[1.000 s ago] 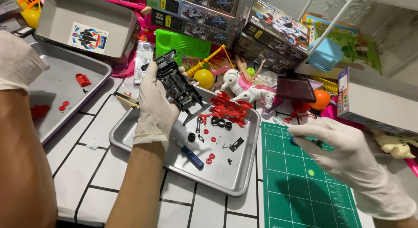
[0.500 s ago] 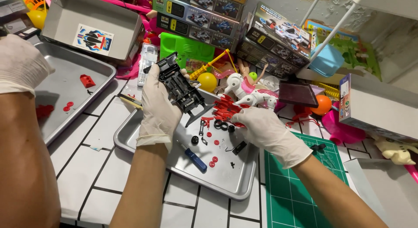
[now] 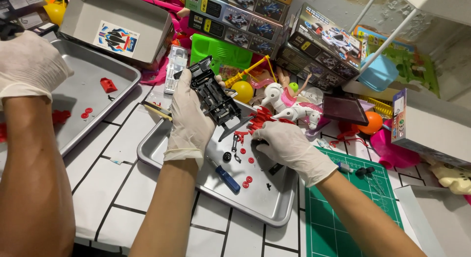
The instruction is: The person assembles a black plastic model chassis on a green cutting mat. They insert small components, attach a blue and white motor, and secure parts using a screwdriver. The workspace is cluttered with various toys and model parts.
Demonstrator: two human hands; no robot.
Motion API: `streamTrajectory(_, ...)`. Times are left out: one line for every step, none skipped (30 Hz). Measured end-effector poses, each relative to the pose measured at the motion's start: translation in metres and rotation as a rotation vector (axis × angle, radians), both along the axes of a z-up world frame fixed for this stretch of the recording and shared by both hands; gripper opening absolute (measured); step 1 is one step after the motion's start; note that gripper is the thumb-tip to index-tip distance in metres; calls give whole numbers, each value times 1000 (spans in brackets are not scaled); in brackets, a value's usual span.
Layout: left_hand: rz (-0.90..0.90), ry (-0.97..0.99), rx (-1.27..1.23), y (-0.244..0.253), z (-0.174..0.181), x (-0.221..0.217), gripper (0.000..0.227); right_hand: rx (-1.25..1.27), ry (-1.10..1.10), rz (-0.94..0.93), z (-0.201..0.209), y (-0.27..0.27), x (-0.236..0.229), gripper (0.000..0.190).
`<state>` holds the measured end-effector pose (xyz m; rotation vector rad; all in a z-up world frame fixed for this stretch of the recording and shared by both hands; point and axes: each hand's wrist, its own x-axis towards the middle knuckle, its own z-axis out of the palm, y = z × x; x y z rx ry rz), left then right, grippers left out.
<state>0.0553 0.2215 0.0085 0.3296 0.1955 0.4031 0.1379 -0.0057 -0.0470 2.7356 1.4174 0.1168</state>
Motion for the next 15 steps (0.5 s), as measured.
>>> streamTrajectory(1,1,-2,0,-1,0,47,-2,1,1,0,-4,1,30)
streamTrajectory(-2,-1,-2,0,-2,1,48,-1,12,-13,0,-9,1,29)
streamTrajectory(-5,-4,-3,0,-3,1,48,0,22,-27,0,-13,2,29)
streamTrajectory(-4,-2,-5,0,-3,1,48,-1,24,-27,6,-16,0,29)
streamTrajectory(-6,-3,-6,-1,-4,1,48,-37,109,-64,12,-19,-2,27)
streamTrajectory(-8,-5,-7,-1,-5,1,48,-72,193,-102,19,-22,-4,25)
streamTrajectory(-7,-4,-9,-4,0,-5,48,-74,195,-101,24,-24,-7,25)
streamTrajectory(1,3,-1,-6,5,-10,48,-80,205,-133,29,-26,-10,26)
streamTrajectory(9,10,7,-8,10,-16,48,-85,214,-165,34,-28,-12,27)
streamTrajectory(7,11,7,-7,7,-13,48,-85,216,-167,38,-29,-15,27)
streamTrajectory(1,7,3,-6,5,-11,48,-59,211,-170,43,-30,-17,26)
streamTrajectory(-5,2,-1,-5,3,-9,49,-32,206,-174,48,-30,-19,26)
streamTrajectory(-7,3,-1,-5,2,-8,49,-32,207,-175,54,-31,-23,26)
streamTrajectory(-7,5,3,-4,1,-8,49,-18,198,-168,59,-31,-27,24)
streamTrajectory(-8,7,7,-3,1,-7,49,-4,188,-160,65,-31,-30,23)
